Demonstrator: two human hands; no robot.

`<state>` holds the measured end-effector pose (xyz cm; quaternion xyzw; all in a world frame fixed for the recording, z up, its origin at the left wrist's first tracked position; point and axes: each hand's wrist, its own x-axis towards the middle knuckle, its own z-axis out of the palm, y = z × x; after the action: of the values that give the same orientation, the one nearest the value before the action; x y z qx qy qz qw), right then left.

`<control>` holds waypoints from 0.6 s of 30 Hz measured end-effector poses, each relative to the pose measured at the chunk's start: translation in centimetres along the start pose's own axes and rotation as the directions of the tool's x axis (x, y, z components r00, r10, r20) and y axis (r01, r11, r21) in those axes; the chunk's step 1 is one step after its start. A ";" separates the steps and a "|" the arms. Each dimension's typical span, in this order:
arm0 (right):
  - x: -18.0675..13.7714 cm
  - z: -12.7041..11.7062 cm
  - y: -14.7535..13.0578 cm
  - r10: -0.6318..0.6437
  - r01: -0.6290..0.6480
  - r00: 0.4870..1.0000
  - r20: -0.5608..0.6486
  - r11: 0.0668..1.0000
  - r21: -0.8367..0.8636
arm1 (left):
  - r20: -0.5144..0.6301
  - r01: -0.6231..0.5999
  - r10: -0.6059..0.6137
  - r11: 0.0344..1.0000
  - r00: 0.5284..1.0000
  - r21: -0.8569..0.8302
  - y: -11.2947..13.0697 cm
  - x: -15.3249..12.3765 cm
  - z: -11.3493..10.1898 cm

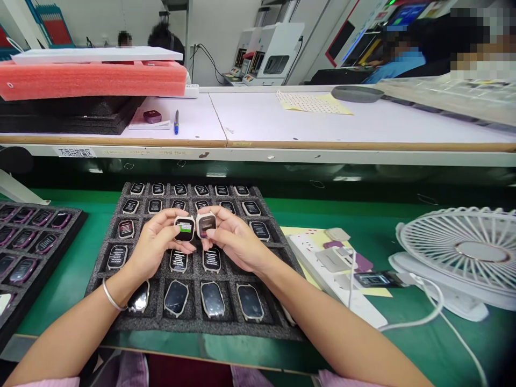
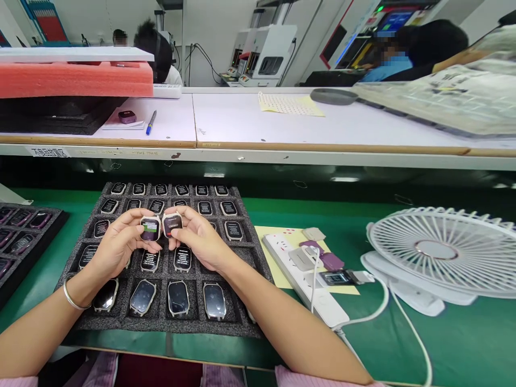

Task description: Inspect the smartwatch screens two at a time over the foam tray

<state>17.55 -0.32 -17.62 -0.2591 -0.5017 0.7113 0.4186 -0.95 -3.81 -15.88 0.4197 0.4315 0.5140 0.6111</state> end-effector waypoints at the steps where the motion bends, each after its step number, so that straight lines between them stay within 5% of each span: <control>1: 0.0 0.0 0.0 0.003 -0.003 1.000 0.003 1.000 -0.002 | 0.005 0.000 0.000 1.000 1.000 -0.002 0.0 0.0 0.0; 18: 0.1 -0.3 0.1 -0.010 0.009 1.000 -0.014 1.000 -0.029 | 0.016 -0.057 0.056 0.998 0.998 0.042 -0.4 0.1 -0.1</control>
<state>17.68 -0.16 -17.85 -0.2678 -0.5101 0.7001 0.4218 -0.94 -3.73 -16.32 0.4484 0.4259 0.5187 0.5904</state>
